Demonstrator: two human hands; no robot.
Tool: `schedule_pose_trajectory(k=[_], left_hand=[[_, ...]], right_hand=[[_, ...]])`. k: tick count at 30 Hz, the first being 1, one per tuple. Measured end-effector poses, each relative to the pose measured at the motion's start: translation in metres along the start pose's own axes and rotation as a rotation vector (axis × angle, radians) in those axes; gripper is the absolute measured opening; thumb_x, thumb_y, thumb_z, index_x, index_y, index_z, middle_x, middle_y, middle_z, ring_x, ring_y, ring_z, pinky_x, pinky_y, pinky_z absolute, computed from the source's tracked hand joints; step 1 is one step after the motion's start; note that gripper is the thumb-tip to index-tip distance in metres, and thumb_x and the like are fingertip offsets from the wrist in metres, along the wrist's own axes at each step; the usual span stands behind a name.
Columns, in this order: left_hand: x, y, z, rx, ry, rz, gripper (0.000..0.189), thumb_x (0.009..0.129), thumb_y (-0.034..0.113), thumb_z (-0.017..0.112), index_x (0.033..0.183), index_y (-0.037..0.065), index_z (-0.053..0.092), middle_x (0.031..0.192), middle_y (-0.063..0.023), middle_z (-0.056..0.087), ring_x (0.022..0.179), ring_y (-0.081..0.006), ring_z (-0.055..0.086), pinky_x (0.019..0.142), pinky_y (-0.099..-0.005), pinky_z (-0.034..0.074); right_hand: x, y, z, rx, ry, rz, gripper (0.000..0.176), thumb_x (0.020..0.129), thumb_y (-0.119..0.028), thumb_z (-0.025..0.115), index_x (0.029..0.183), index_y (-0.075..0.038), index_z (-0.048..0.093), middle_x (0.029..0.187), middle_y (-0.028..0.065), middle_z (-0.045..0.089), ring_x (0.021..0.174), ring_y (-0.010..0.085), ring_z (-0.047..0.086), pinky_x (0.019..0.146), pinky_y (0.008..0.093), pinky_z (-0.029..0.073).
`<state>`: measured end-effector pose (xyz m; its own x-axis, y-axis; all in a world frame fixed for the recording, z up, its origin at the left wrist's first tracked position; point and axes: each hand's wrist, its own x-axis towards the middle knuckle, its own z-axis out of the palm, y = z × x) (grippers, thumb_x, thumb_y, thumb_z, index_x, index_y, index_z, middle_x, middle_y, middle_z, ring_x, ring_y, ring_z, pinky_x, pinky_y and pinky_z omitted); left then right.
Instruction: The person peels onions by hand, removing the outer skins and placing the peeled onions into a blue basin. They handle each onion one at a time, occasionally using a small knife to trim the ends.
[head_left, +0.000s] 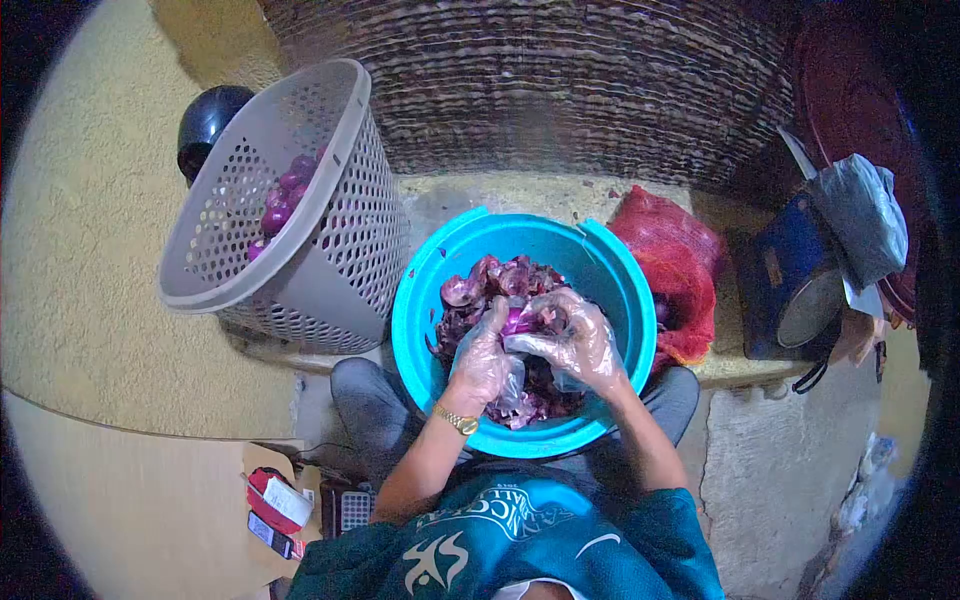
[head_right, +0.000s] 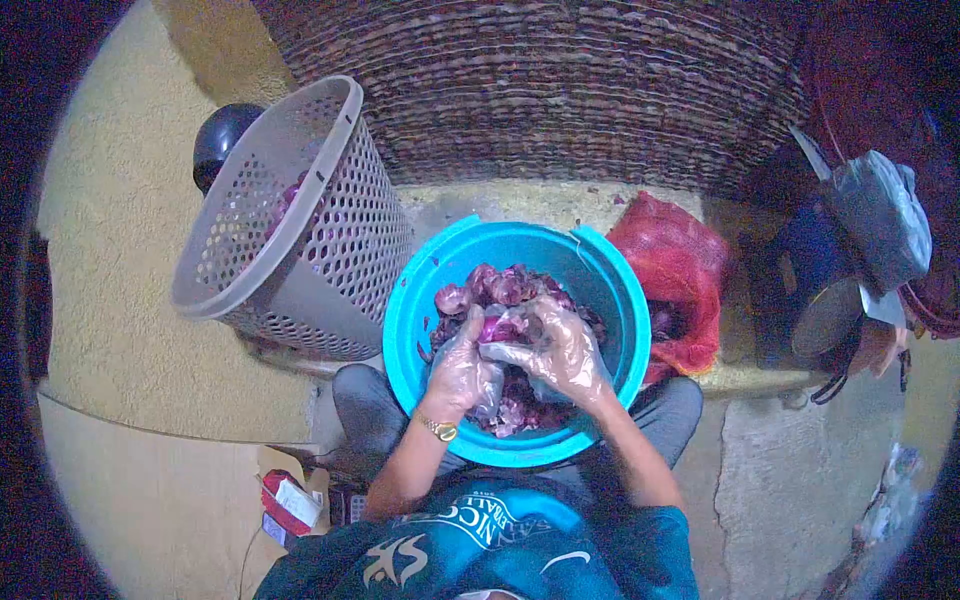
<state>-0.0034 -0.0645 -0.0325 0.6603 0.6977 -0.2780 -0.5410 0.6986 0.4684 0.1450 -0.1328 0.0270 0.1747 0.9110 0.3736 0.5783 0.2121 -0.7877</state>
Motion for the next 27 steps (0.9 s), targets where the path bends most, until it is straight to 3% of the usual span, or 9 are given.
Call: schedule_pose_trajectory(k=[7, 9, 13, 16, 19, 21, 23, 25, 27], left_hand=[[0.004, 0.002, -0.004, -0.012, -0.067, 0.049, 0.037, 0.097, 0.043, 0.060, 0.115, 0.011, 0.065, 0.106, -0.0056, 0.070, 0.088, -0.0174, 0.067, 0.075, -0.0302, 0.055], [0.004, 0.006, -0.005, -0.146, -0.156, -0.063, 0.035, 0.098, 0.039, 0.058, 0.119, 0.011, 0.063, 0.111, -0.0063, 0.069, 0.097, -0.0194, 0.066, 0.085, -0.0347, 0.055], [-0.005, 0.007, 0.009, -0.067, -0.017, -0.018, 0.036, 0.100, 0.037, 0.056, 0.126, 0.013, 0.060, 0.118, -0.0063, 0.066, 0.107, -0.0206, 0.063, 0.095, -0.0416, 0.052], [-0.009, 0.007, 0.014, -0.100, -0.086, -0.031, 0.037, 0.101, 0.035, 0.056, 0.131, 0.014, 0.057, 0.124, -0.0048, 0.063, 0.115, -0.0206, 0.059, 0.101, -0.0470, 0.048], [-0.004, -0.003, 0.001, -0.073, -0.119, -0.004, 0.038, 0.100, 0.033, 0.057, 0.134, 0.014, 0.056, 0.125, -0.0031, 0.063, 0.112, -0.0178, 0.060, 0.095, -0.0420, 0.051], [-0.001, -0.003, -0.011, 0.169, -0.004, 0.027, 0.038, 0.100, 0.032, 0.058, 0.132, 0.012, 0.057, 0.122, -0.0021, 0.063, 0.107, -0.0153, 0.060, 0.086, -0.0371, 0.053], [0.002, -0.007, -0.012, 0.146, 0.023, 0.045, 0.037, 0.100, 0.033, 0.058, 0.129, 0.011, 0.058, 0.118, -0.0028, 0.064, 0.104, -0.0150, 0.061, 0.081, -0.0352, 0.052], [0.003, -0.005, -0.010, 0.124, 0.052, 0.068, 0.036, 0.100, 0.033, 0.058, 0.126, 0.010, 0.060, 0.113, -0.0036, 0.065, 0.101, -0.0147, 0.061, 0.076, -0.0332, 0.052], [0.006, 0.003, -0.010, -0.097, 0.040, 0.123, 0.030, 0.099, 0.034, 0.058, 0.115, 0.009, 0.061, 0.099, -0.0061, 0.068, 0.088, -0.0220, 0.066, 0.082, -0.0361, 0.056]], right_hand=[[-0.006, -0.002, 0.010, -0.055, 0.024, -0.034, 0.034, 0.070, -0.027, 0.089, 0.079, -0.003, 0.066, 0.069, 0.0069, 0.061, 0.060, 0.0192, 0.057, 0.058, 0.0346, 0.047], [-0.004, -0.001, 0.006, -0.012, 0.014, 0.025, 0.037, 0.074, -0.030, 0.086, 0.092, -0.002, 0.071, 0.071, 0.0097, 0.064, 0.062, 0.0213, 0.063, 0.060, 0.0351, 0.049], [0.001, 0.011, 0.003, 0.334, 0.044, 0.241, 0.029, 0.079, -0.023, 0.083, 0.094, -0.002, 0.070, 0.077, 0.0013, 0.066, 0.070, 0.0088, 0.058, 0.064, 0.0300, 0.048], [0.002, 0.028, 0.015, 0.524, 0.006, 0.187, 0.029, 0.080, -0.021, 0.082, 0.100, -0.003, 0.070, 0.082, -0.0010, 0.067, 0.074, 0.0071, 0.056, 0.067, 0.0283, 0.047], [-0.002, 0.022, 0.016, 0.473, 0.027, 0.189, 0.031, 0.081, -0.023, 0.081, 0.102, -0.003, 0.070, 0.081, -0.0009, 0.067, 0.071, 0.0082, 0.055, 0.067, 0.0290, 0.047], [-0.005, 0.028, 0.015, 0.360, -0.006, 0.196, 0.033, 0.081, -0.026, 0.080, 0.103, -0.003, 0.070, 0.081, 0.0016, 0.068, 0.070, 0.0101, 0.057, 0.066, 0.0310, 0.048], [-0.007, 0.024, 0.015, 0.127, 0.018, 0.158, 0.037, 0.081, -0.028, 0.080, 0.106, -0.003, 0.070, 0.083, 0.0060, 0.070, 0.068, 0.0129, 0.058, 0.066, 0.0329, 0.049], [-0.008, 0.007, 0.009, 0.157, 0.030, 0.154, 0.037, 0.081, -0.031, 0.080, 0.104, -0.004, 0.070, 0.082, 0.0090, 0.069, 0.068, 0.0155, 0.059, 0.065, 0.0342, 0.049], [-0.012, -0.012, 0.003, 0.208, -0.063, 0.271, 0.019, 0.083, -0.009, 0.078, 0.099, -0.005, 0.070, 0.091, 0.0006, 0.068, 0.085, 0.0081, 0.057, 0.079, 0.0305, 0.049]])
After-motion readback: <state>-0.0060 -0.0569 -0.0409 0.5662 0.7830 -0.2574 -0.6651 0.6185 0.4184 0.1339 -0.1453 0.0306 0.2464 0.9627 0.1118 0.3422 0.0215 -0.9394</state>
